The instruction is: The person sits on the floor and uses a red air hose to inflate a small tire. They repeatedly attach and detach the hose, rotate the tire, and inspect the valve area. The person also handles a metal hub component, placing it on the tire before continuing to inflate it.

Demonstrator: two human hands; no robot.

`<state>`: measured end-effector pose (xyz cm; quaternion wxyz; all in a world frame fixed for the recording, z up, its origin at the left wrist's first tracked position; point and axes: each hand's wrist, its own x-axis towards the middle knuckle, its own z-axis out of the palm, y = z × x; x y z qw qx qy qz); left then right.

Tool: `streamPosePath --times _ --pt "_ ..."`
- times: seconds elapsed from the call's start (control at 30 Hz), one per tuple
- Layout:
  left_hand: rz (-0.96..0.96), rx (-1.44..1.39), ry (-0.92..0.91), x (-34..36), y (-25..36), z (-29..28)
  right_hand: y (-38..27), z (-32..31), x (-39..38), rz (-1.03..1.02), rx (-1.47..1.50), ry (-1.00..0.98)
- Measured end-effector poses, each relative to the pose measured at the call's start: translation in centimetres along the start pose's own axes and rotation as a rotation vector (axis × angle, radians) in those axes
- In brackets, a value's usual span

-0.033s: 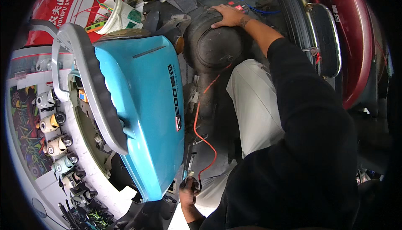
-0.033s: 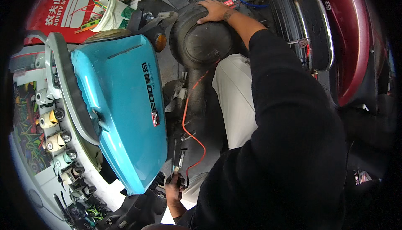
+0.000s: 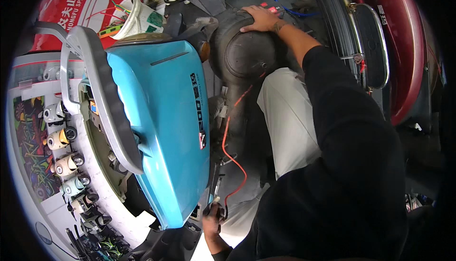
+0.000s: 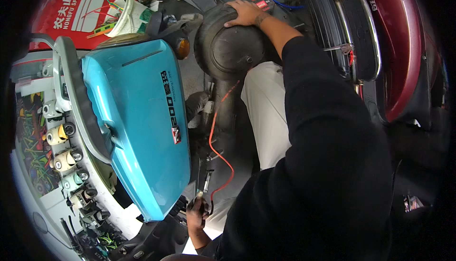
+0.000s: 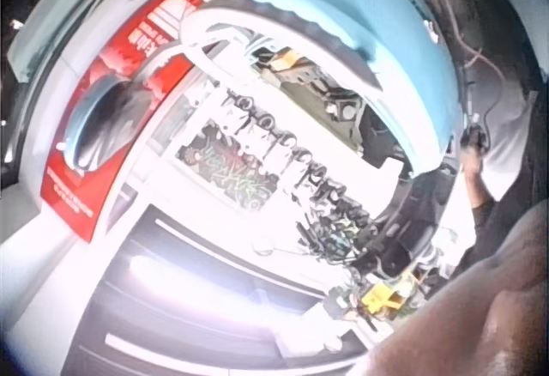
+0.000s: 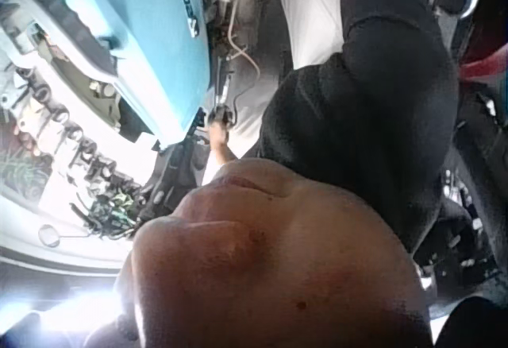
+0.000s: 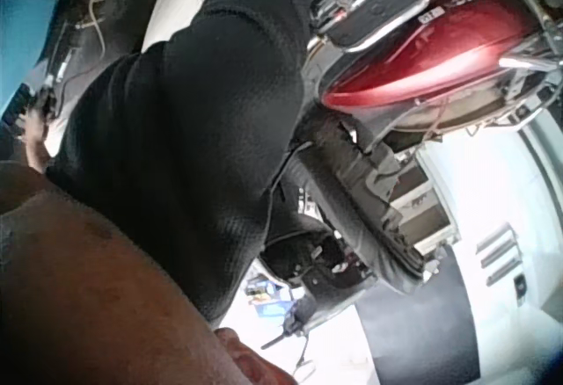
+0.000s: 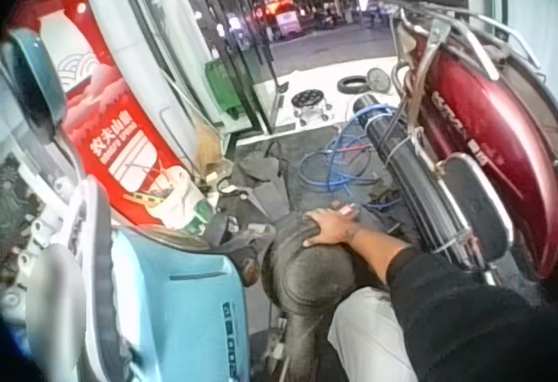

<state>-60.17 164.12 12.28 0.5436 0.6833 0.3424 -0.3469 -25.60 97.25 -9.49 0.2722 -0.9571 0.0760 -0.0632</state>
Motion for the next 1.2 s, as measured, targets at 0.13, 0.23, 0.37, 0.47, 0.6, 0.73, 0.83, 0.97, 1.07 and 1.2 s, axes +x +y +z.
streamPosePath --times 0.13,0.23,0.37,0.47,0.6,0.73,0.83,0.97,1.07,1.2 --pt "0.003 -0.019 0.031 -0.1 0.6 -0.4 0.0 1.4 0.0 0.009 -0.046 0.095" --pt "0.050 -0.037 0.080 0.1 0.2 0.3 -1.9 1.8 -1.7 0.042 -0.181 0.234" --pt "0.149 -0.116 0.144 0.3 -0.7 1.5 -7.0 4.3 -7.0 0.400 -0.225 -0.257" --pt "0.135 -0.150 0.104 0.1 -1.0 2.1 -8.2 5.0 -7.2 0.246 -0.146 -0.442" --pt "0.212 -0.192 0.102 1.1 -1.6 3.1 -9.9 6.2 -3.2 0.081 -0.226 -0.456" --pt "0.299 -0.195 0.188 1.5 -2.7 4.1 -9.6 7.4 -2.0 0.051 -0.245 -0.314" --pt "0.362 -0.263 0.168 1.6 -3.2 4.7 -10.6 7.4 -1.1 -0.008 -0.358 -0.240" --pt "0.358 -0.307 0.162 1.8 -3.1 4.8 -11.3 6.2 0.6 0.178 -0.519 -0.321" --pt "0.251 -0.371 0.152 1.5 -3.8 4.7 -11.3 6.4 1.1 0.221 -0.578 -0.297" --pt "0.212 -0.131 0.277 2.8 -4.9 5.4 -10.0 9.5 3.1 0.151 -0.511 -0.089"
